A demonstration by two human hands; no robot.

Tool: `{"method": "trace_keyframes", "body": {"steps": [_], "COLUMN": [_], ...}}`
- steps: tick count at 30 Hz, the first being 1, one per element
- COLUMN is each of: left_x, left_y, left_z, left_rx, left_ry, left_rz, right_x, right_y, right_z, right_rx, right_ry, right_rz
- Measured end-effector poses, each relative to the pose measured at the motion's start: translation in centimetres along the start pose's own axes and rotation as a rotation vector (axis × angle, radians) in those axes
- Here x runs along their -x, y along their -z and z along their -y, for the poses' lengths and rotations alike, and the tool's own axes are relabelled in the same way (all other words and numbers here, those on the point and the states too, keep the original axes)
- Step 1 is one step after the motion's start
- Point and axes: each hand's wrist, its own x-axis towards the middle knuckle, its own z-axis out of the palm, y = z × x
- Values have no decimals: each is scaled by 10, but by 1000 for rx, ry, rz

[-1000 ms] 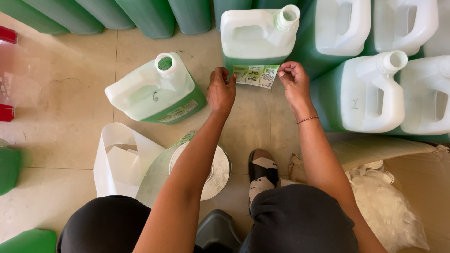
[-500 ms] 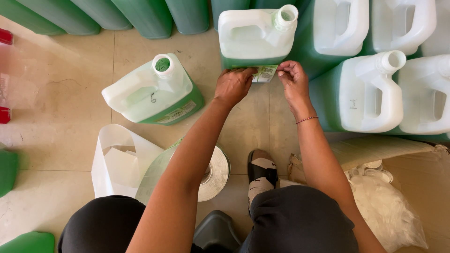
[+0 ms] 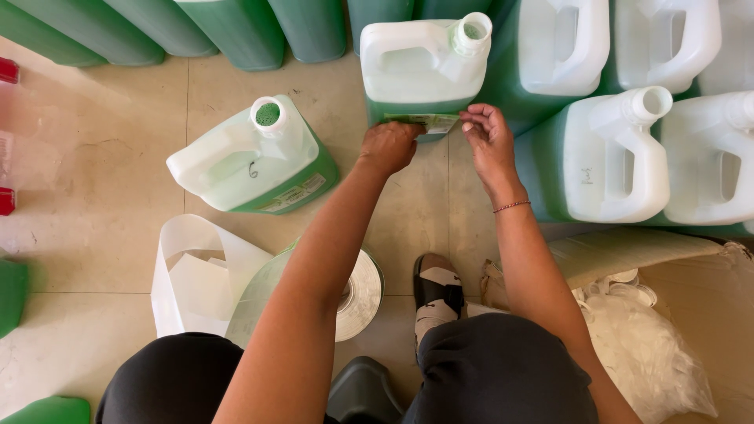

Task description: The person seals plastic jugs containing green liquid by hand, taking caps from a cardboard box and screwing them on. They then peel labels from a roll and apply them to the sides of the jugs.

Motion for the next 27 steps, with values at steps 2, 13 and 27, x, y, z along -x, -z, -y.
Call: {"method": "trace_keyframes", "body": {"steps": [2,13,27], "left_x": [1,8,46], "left_y": [-1,41,179], "left_z": [7,15,-5], "left_rx": [-30,-115,32], "left_ry": [33,231,187], "left_rz": [21,94,-176], "right_x": [1,-1,-22], "right_y": [2,-35,-108], "right_z": [2,-13,-18], "right_rx": [-10,313,844], "right_ry": [19,112,193], "right_rz": [-8,168,458]}}
